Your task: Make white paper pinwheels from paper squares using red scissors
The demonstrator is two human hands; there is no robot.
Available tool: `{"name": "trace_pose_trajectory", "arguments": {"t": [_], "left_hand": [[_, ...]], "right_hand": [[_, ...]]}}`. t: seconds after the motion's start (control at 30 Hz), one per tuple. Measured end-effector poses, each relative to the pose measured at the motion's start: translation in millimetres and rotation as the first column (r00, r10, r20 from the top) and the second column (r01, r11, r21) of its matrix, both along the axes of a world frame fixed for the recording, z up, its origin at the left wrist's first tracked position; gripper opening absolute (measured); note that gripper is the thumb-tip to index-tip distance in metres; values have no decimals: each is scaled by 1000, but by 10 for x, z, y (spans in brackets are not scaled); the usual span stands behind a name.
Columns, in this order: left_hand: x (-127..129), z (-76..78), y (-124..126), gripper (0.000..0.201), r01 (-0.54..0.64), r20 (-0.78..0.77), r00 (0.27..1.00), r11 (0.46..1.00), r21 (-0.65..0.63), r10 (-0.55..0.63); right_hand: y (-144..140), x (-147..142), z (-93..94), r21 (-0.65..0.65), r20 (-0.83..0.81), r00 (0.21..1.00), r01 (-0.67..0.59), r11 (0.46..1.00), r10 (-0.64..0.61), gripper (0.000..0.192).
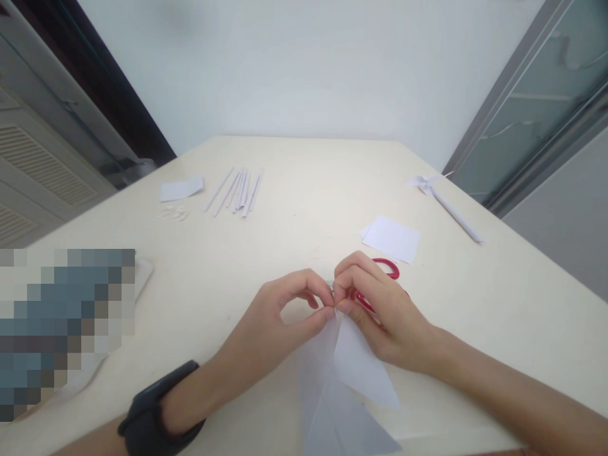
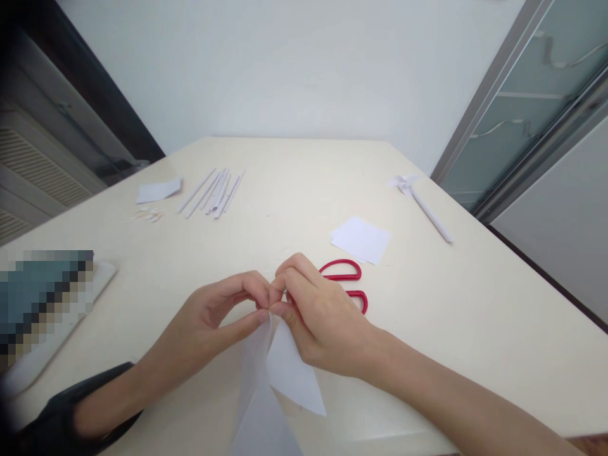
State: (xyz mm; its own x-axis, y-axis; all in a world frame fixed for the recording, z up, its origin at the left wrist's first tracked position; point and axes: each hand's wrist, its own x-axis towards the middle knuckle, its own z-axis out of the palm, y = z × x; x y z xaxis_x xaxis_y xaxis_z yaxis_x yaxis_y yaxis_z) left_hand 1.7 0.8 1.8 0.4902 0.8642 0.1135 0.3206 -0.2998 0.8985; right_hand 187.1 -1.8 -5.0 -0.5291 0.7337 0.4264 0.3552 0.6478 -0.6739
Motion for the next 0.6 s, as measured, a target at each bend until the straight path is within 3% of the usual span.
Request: {"name": "trace_pose_trajectory", "arguments": {"t": [0.27,0.6], "left_hand": [[-18,-20,-51,2,-45,-26,999,995,92,48],[28,31,-47,10,-23,-10,1000,1000,13,23]], "right_hand": [[-4,0,15,-28,-30,998,48,998,-49,8],[-42,-32,-12,-58,-16,998,61,996,-62,6]]}}
